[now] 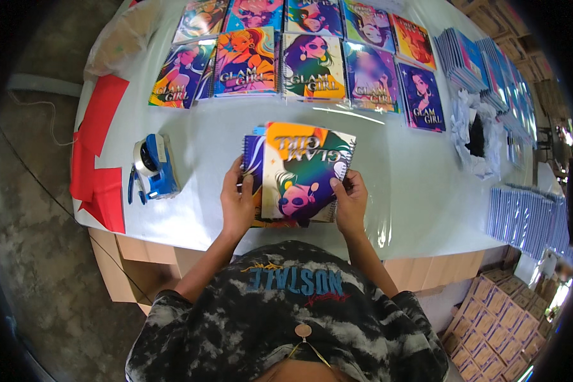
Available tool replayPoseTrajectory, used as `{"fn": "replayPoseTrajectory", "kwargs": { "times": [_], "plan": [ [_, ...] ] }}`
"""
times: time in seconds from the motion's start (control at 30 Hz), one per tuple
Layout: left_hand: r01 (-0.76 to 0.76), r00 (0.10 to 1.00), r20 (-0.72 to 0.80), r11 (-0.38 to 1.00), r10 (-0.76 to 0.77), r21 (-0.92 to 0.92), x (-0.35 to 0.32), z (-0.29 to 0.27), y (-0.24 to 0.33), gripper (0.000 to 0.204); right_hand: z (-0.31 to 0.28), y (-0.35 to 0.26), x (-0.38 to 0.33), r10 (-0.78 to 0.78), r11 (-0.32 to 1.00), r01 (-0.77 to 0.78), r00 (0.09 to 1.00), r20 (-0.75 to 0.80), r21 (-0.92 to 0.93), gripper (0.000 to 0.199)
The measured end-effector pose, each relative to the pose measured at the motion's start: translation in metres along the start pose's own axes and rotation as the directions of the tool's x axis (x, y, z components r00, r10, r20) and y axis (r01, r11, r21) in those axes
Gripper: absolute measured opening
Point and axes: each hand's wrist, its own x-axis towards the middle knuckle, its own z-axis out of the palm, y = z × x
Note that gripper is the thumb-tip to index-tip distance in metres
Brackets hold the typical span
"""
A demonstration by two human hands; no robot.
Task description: The person repeatedly picks up spiral-bound notebooks, places them into clear plastic sleeves, and seals the sleeves with tape. The person stacks the packaged notebooks and places them into a cardboard box.
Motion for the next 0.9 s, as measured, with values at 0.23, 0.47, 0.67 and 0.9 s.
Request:
{"fn": "replayPoseTrajectory", "kwargs": {
  "times": [0.23, 0.47, 0.67, 0.9],
  "plan": [
    [-0.307, 0.925, -0.031, 0.792, 0.380, 0.528, 0.071, -0.001, 0.004, 0.056, -0.012, 0.009, 0.048, -0.156, 0.407, 0.269, 0.962, 0.224, -0.873, 0.052],
    [-0.430, 0.887, 0.003, 0.822, 0.462, 0.373, 0.340, -0.013, 0.028, 0.053, 0.020, -0.088, 0.208, -0.357, 0.368, 0.423, 0.887, 0.294, -0.828, 0.047],
    [-0.077, 0.997, 0.048, 0.554, 0.067, 0.829, 0.490, -0.017, 0.007, 0.063, 0.077, -0.099, 0.413, -0.329, 0.298, 0.107, 0.944, 0.003, -0.948, 0.060],
    [-0.367, 0.818, 0.203, 0.215, 0.539, 0.905, 0.507, 0.008, 0.032, 0.053, 0.106, -0.086, 0.433, -0.425, 0.424, 0.134, 0.903, -0.066, -0.896, 0.058]
  ]
}}
